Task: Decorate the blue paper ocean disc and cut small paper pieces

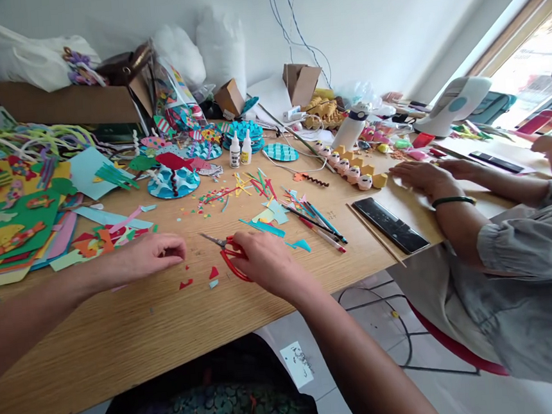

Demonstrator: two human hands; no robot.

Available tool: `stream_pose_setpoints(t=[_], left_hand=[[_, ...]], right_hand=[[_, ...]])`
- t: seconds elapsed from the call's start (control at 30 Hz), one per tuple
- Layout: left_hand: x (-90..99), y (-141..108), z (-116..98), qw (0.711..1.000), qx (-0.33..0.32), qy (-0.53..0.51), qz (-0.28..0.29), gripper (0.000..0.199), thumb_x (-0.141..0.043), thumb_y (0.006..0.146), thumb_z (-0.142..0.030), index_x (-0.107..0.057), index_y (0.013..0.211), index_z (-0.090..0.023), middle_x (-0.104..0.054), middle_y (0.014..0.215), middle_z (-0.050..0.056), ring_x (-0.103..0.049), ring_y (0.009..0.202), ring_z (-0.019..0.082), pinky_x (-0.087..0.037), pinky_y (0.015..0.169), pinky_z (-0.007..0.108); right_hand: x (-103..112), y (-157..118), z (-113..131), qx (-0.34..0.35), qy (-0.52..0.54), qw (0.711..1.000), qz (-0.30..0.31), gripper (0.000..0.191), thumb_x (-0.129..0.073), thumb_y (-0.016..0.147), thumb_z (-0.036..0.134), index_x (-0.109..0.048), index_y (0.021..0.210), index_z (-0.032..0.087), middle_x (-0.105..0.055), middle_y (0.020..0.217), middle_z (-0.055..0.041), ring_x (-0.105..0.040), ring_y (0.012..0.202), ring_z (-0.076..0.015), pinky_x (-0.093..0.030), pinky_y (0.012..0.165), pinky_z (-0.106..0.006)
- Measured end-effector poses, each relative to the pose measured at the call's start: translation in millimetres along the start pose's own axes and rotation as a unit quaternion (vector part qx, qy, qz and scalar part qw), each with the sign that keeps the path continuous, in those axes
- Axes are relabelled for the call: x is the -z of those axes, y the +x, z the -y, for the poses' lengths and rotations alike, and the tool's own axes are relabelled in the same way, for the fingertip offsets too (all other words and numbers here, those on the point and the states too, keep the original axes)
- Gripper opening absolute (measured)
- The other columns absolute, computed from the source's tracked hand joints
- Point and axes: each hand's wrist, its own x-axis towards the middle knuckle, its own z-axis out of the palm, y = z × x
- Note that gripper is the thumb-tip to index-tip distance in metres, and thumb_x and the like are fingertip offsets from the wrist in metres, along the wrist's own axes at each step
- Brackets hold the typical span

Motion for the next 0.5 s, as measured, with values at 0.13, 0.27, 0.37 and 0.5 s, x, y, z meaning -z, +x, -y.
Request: stream_pose_setpoints(t=[0.13, 0.27, 0.37, 0.5], left_hand=[[-18.0, 6.2, -22.5, 1.000, -0.021, -0.008, 0.003, 0.020, -0.050, 0.073, -0.024, -0.065, 0.086, -0.020, -0.064, 0.079, 0.003, -0.057, 0.071, 0.018, -0.038, 0.064, 0.027], [-28.0, 18.7, -33.1, 0.996, -0.079, -0.002, 0.030, 0.018, -0.051, 0.074, -0.021, -0.064, 0.087, -0.021, -0.064, 0.086, 0.003, -0.057, 0.078, 0.019, -0.039, 0.068, 0.027], [-29.4, 26.0, -31.2, 0.993, -0.096, 0.041, 0.056, 0.012, -0.048, 0.076, -0.020, -0.060, 0.078, -0.021, -0.062, 0.082, 0.002, -0.056, 0.074, 0.017, -0.039, 0.064, 0.025], [-28.8, 29.6, -27.7, 0.991, -0.084, 0.064, 0.080, 0.007, -0.048, 0.072, -0.019, -0.055, 0.074, -0.021, -0.058, 0.079, 0.000, -0.054, 0.071, 0.016, -0.037, 0.061, 0.025]], right_hand=[[-4.2, -1.1, -8.5, -0.010, 0.039, 0.998, -0.046, 0.007, -0.049, 0.081, 0.018, -0.056, 0.080, 0.017, -0.058, 0.073, -0.0011, -0.045, 0.064, -0.0110, -0.025, 0.055, -0.022], [-8.2, -2.4, -8.1, -0.009, 0.053, 0.998, -0.044, 0.009, -0.048, 0.083, 0.020, -0.054, 0.076, 0.017, -0.054, 0.068, 0.0002, -0.041, 0.061, -0.0104, -0.025, 0.055, -0.022], [-11.7, -2.6, -9.2, -0.004, 0.060, 0.997, -0.049, 0.011, -0.049, 0.083, 0.022, -0.052, 0.073, 0.018, -0.051, 0.065, 0.0012, -0.039, 0.059, -0.0101, -0.024, 0.054, -0.022], [-17.8, -0.3, -12.7, 0.001, 0.072, 0.995, -0.063, 0.012, -0.050, 0.081, 0.020, -0.049, 0.069, 0.018, -0.048, 0.063, 0.0018, -0.036, 0.057, -0.0099, -0.023, 0.053, -0.022]])
